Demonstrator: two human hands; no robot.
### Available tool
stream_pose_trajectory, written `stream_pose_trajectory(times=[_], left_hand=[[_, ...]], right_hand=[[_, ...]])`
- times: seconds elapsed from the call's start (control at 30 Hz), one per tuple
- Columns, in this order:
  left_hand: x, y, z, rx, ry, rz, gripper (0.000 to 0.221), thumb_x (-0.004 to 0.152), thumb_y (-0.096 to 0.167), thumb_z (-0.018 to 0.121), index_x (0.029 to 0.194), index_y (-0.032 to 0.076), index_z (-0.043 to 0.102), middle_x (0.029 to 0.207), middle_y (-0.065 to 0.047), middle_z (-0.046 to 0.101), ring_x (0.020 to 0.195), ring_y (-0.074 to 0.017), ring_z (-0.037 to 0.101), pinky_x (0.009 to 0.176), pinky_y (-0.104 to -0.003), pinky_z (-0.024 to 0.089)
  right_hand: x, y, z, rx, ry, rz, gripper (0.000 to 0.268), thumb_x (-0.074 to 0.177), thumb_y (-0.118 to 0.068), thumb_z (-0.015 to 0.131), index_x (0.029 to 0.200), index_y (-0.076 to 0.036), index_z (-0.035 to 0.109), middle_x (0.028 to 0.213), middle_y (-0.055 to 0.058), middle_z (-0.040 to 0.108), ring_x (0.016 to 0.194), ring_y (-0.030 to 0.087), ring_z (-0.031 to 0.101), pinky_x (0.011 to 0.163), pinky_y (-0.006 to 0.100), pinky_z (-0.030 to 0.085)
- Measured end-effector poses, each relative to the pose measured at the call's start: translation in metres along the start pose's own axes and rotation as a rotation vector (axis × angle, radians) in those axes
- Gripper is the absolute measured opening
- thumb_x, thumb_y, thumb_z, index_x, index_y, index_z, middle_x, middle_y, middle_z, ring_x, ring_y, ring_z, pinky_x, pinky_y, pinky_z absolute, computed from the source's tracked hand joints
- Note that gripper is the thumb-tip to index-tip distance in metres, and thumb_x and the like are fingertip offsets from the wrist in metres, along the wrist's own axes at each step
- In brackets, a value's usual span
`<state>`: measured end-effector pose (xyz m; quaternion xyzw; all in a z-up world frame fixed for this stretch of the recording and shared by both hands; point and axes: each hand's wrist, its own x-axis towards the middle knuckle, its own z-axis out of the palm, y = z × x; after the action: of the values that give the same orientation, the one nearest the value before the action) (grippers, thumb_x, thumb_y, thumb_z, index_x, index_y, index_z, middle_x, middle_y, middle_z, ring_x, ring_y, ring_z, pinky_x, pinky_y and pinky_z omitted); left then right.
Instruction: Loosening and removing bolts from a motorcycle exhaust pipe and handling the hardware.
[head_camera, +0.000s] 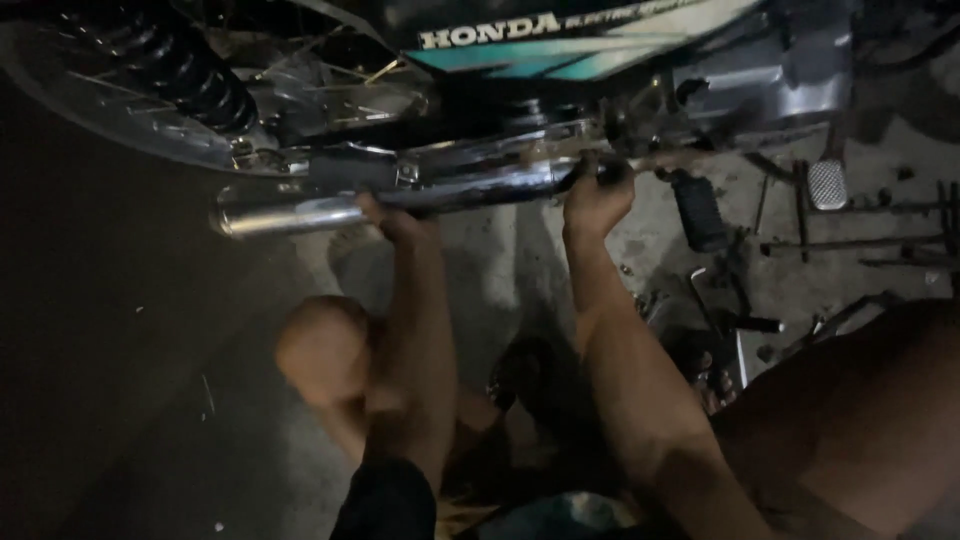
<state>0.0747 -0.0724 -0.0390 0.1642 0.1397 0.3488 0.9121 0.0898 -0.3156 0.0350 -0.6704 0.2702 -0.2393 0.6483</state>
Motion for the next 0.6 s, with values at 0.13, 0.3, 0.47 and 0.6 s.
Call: stream_pose_trajectory(times=[0.13, 0.3, 0.47, 0.6], left_hand=[[0.022, -0.008, -0.019, -0.067, 0.113, -0.025, 0.06, 0.094, 0.061, 0.067, 0.128, 0.012, 0.07, 0.133, -0.015, 0.067, 0.13, -0.0404, 0.06, 0.122, -0.058, 0.038], [0.001, -0.005, 0.005, -0.008, 0.085, 0.004, 0.063, 0.097, 0.066, 0.062, 0.132, 0.014, 0.068, 0.139, -0.013, 0.063, 0.134, -0.0355, 0.057, 0.125, -0.054, 0.036], [0.016, -0.007, -0.007, -0.166, 0.162, -0.012, 0.057, 0.102, 0.057, 0.059, 0.139, 0.013, 0.062, 0.146, -0.011, 0.058, 0.141, -0.0336, 0.05, 0.126, -0.055, 0.033], [0.028, -0.013, -0.016, -0.099, 0.198, 0.012, 0.06, 0.101, 0.061, 0.062, 0.136, 0.013, 0.064, 0.147, -0.014, 0.058, 0.14, -0.0364, 0.052, 0.127, -0.056, 0.032]], right_hand=[[0.001, -0.007, 0.004, -0.001, -0.048, 0.002, 0.011, 0.092, -0.011, 0.076, 0.095, -0.007, 0.067, 0.087, 0.012, 0.071, 0.083, 0.025, 0.075, 0.075, 0.04, 0.06], [0.007, 0.001, 0.001, -0.086, -0.059, -0.058, 0.015, 0.091, -0.015, 0.079, 0.098, -0.007, 0.069, 0.092, 0.014, 0.071, 0.094, 0.031, 0.074, 0.079, 0.041, 0.061], [0.01, 0.019, 0.015, -0.071, -0.004, -0.201, 0.014, 0.089, -0.006, 0.078, 0.097, 0.003, 0.07, 0.094, 0.029, 0.072, 0.101, 0.043, 0.072, 0.088, 0.047, 0.056], [0.003, 0.007, 0.013, 0.036, 0.0, -0.223, 0.012, 0.088, -0.005, 0.078, 0.094, -0.001, 0.068, 0.088, 0.02, 0.07, 0.092, 0.031, 0.073, 0.085, 0.04, 0.057]])
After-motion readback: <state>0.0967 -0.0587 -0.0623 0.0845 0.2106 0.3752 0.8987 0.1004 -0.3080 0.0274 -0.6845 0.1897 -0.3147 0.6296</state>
